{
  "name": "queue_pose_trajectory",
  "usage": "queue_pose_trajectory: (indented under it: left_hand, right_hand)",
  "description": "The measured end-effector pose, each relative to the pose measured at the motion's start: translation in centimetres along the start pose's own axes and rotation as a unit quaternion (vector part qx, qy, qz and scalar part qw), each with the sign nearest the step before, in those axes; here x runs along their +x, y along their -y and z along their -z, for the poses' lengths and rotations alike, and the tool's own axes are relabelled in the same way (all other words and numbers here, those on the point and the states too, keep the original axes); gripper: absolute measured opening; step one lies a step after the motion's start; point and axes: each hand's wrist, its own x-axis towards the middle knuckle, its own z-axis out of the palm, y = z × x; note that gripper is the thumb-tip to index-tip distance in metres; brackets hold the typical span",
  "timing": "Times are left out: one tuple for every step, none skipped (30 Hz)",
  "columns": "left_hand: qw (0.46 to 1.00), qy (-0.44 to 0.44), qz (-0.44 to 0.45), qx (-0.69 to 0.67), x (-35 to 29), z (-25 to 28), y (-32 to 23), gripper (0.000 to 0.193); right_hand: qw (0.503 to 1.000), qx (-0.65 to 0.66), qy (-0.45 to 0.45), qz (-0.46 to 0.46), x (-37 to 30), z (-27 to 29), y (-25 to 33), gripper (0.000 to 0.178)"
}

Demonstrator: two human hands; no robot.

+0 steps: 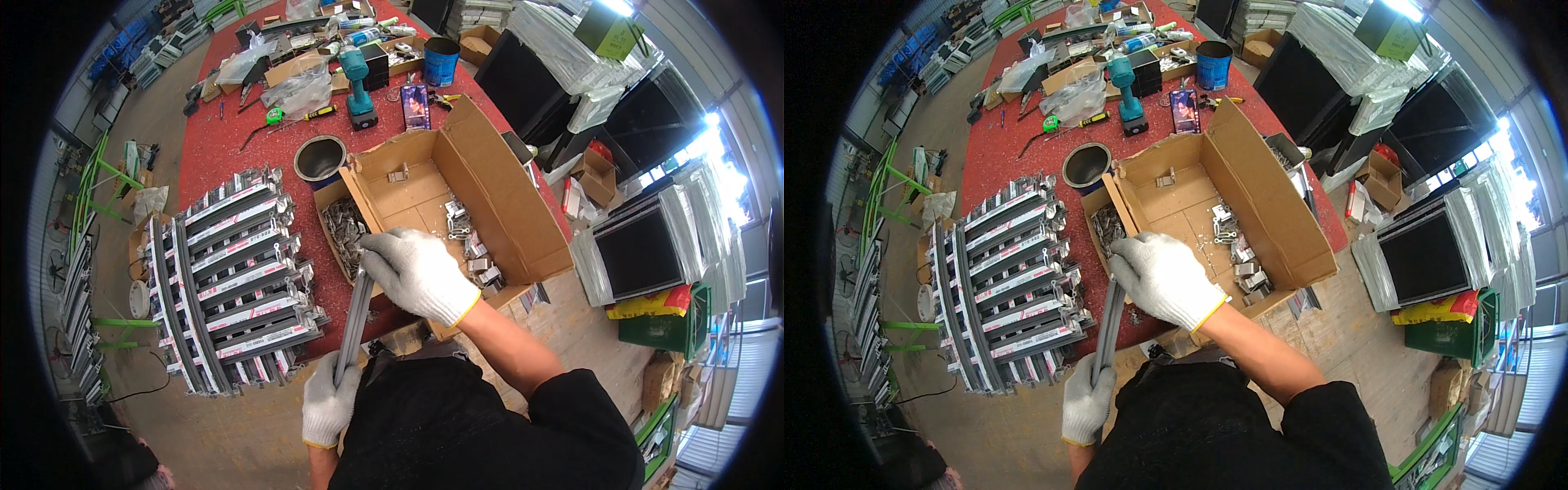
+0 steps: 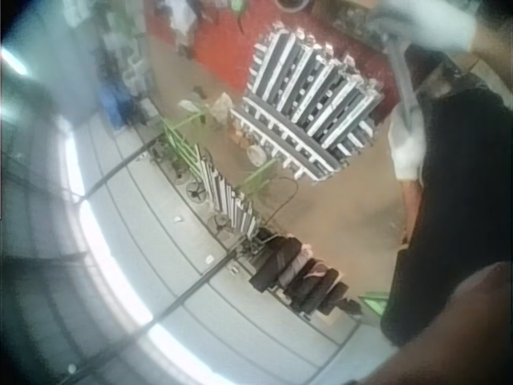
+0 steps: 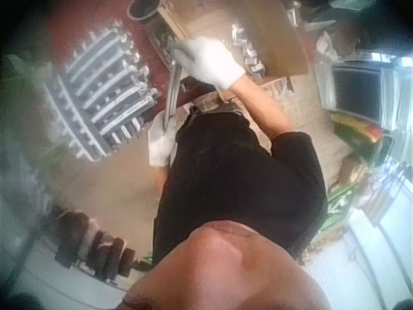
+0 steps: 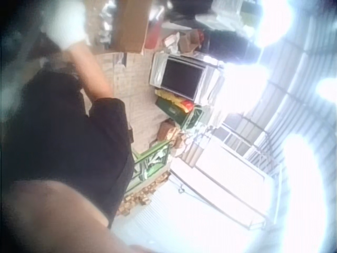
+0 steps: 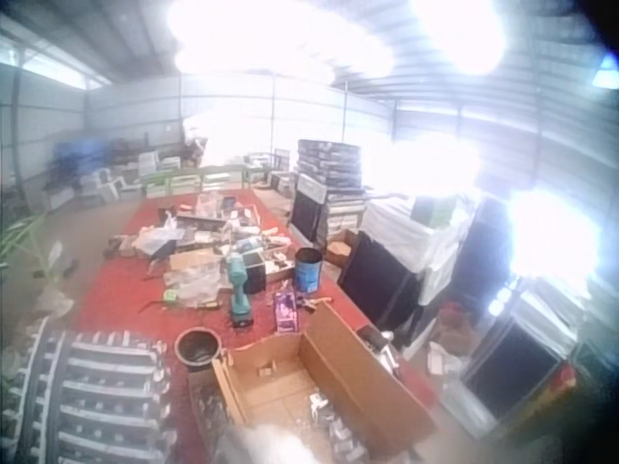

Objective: The person repeatedly picks small metal brackets from a cardboard box and attaches them to long aluminum extrusion profiles. They slide the brackets into place along the profiles and stack the completed units on the table. The process is repeated for multiple profiles throughout the clip.

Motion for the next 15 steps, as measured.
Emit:
queue_pose_trajectory:
  left_hand:
    - [1.0,0.0,-0.006,-0.006,0.0,0.0,-0.2,0.046]
    - [1.0,0.0,-0.002,-0.005,0.1,0.1,-0.4,0.046]
    - [1.0,0.0,0.01,-0.001,0.2,0.1,-0.6,0.046]
    - [1.0,-0.001,0.009,-0.004,0.4,0.2,-0.8,0.046]
    - [1.0,-0.002,0.016,-0.004,0.6,0.3,-1.0,0.046]
    - [1.0,-0.004,0.03,-0.006,0.8,0.5,-1.3,0.045]
    - [1.0,-0.01,0.002,-0.015,0.8,0.7,-1.5,0.044]
    - [0.999,-0.016,-0.02,-0.026,0.8,0.9,-1.7,0.043]
    - [0.998,-0.024,-0.044,-0.038,0.9,1.0,-1.9,0.042]
    - [0.998,-0.02,-0.046,-0.034,1.0,1.1,-2.1,0.042]
    - [0.998,-0.016,-0.047,-0.03,1.1,1.3,-2.3,0.042]
    - [1.0,-0.011,-0.022,-0.017,1.1,1.6,-2.5,0.042]
    - [0.999,-0.004,-0.044,-0.025,1.0,1.8,-2.7,0.041]
    - [0.999,0.007,-0.041,-0.023,0.9,1.9,-2.9,0.04]
    - [0.999,0.015,-0.033,-0.017,1.1,2.2,-3.1,0.04]
  right_hand:
    - [1.0,0.0,-0.01,0.01,0.0,-0.1,0.3,0.025]
    - [0.999,-0.005,-0.026,0.019,-0.1,-0.2,0.6,0.024]
    - [0.999,-0.011,-0.037,0.02,-0.1,-0.4,1.0,0.023]
    - [0.999,-0.016,-0.041,0.014,-0.2,-0.5,1.3,0.022]
    - [0.998,-0.003,-0.053,0.02,-0.4,-0.6,1.7,0.022]
    - [0.998,0.012,-0.059,0.019,-0.5,-0.7,2.0,0.021]
    - [0.997,0.028,-0.064,0.017,-0.7,-0.8,2.4,0.021]
    - [0.997,0.029,-0.073,0.017,-0.7,-0.9,2.7,0.02]
    - [0.996,0.03,-0.083,0.018,-0.7,-1.1,3.0,0.018]
    - [0.995,0.031,-0.091,0.018,-0.8,-1.3,3.3,0.017]
    - [0.993,0.021,-0.113,0.023,-0.8,-1.4,3.5,0.016]
    - [0.991,0.014,-0.134,0.029,-0.8,-1.4,3.7,0.015]
    - [0.988,0.011,-0.151,0.035,-0.9,-1.5,3.9,0.015]
    - [0.983,0.001,-0.175,0.046,-0.8,-1.6,4.0,0.013]
    - [0.985,-0.008,-0.166,0.048,-0.9,-1.4,4.1,0.012]
